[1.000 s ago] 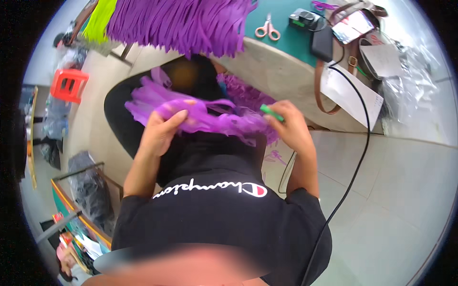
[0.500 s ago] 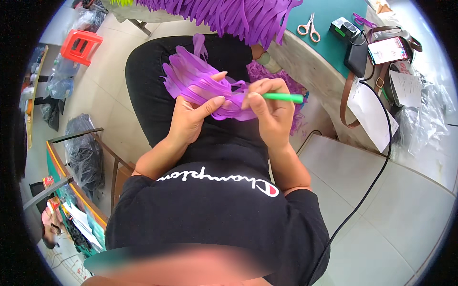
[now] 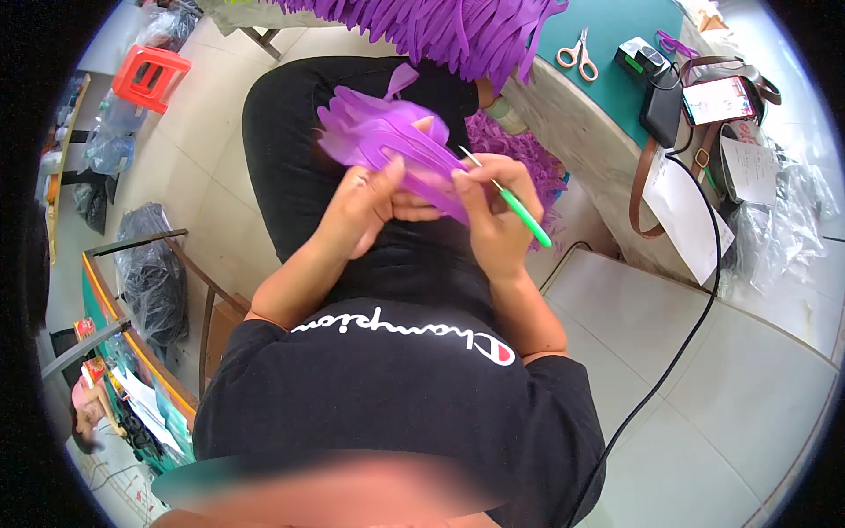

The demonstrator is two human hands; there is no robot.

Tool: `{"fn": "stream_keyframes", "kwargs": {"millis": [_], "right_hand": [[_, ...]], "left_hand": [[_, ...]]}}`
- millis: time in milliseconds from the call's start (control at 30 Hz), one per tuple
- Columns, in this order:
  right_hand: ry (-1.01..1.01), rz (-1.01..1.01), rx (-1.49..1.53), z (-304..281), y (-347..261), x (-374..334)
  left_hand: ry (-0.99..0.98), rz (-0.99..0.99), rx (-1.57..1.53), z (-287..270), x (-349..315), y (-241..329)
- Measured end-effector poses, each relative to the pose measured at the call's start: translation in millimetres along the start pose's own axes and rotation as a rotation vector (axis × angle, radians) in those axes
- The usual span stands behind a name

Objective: Organizing, bundling, and trimming purple fabric strips using a hook tool and scissors at a workbench.

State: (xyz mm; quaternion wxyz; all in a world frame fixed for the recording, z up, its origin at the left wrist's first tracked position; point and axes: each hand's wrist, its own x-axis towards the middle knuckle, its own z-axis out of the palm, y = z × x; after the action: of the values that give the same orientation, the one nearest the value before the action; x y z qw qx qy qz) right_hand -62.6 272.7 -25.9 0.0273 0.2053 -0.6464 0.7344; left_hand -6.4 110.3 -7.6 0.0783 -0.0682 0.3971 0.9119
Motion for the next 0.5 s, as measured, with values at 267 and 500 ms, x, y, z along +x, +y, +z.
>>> {"fn": "stream_keyframes", "kwargs": {"millis": [267,500], "right_hand": [[-0.155,-0.17,-0.078,-27.3,-18.7,6.2],[-0.063,-0.196,-0.154,-23.9,-21.7,8.9]], "left_hand": [[0.098,0.004,-0.141,-23.1,7.4,11.0],[0.123,-0.151,-0.311,-18.1,12.1,-13.0]]}}
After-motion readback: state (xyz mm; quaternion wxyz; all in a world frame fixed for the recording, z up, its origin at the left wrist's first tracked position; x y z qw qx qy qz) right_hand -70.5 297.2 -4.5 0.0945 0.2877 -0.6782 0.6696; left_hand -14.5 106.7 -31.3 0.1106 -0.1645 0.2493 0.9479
